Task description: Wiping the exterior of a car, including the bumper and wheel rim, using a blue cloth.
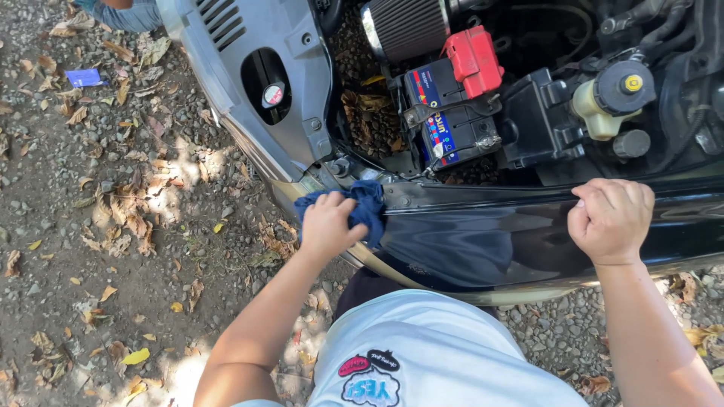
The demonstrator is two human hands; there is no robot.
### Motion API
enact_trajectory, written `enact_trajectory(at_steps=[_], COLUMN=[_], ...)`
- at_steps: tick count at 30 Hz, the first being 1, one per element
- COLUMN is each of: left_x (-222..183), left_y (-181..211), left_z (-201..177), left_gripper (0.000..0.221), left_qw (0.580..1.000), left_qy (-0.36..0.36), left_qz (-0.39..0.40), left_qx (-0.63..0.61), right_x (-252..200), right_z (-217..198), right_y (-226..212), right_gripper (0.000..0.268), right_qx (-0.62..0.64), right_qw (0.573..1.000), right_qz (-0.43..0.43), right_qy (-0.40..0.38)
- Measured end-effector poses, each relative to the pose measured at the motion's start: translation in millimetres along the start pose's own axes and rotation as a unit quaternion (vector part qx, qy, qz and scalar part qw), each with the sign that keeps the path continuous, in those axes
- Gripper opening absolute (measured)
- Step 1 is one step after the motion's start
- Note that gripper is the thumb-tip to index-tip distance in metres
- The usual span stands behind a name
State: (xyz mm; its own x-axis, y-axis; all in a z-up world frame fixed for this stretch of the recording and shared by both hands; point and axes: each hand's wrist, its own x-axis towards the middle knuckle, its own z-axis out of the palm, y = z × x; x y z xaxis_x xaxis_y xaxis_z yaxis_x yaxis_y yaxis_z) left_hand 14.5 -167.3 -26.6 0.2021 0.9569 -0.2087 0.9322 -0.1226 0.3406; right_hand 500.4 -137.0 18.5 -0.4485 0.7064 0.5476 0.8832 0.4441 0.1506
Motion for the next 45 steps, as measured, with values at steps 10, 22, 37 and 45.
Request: enact_trajectory(at_steps=[10,22,37,45], left_x=[20,38,-29,-22], left_y=[48,78,-8,109], left_z=[-7,-31,-86,-74], left_gripper=[0.036,0.056,0.051,0.061], left_qw=[0.989,0.994,0.957,0.828], left_qy=[0.046,-0.047,0.02,0.035], left_qz=[0.097,0.101,-0.184,0.295], left_qx=[0.099,-0.019,-0.222,-0.476], right_x=[5,49,51,41], right_z=[0,-25,-32,-10], right_y=[-2,-69,-172,-192], right_gripper=[0.024,0.018,0.044,0.082], right_qx=[-0.011,0.265,0.64,0.735], right_qw=[1.0,0.958,0.661,0.51], right_qz=[0.004,0.107,0.369,0.411], right_qy=[0.002,0.017,-0.134,-0.179])
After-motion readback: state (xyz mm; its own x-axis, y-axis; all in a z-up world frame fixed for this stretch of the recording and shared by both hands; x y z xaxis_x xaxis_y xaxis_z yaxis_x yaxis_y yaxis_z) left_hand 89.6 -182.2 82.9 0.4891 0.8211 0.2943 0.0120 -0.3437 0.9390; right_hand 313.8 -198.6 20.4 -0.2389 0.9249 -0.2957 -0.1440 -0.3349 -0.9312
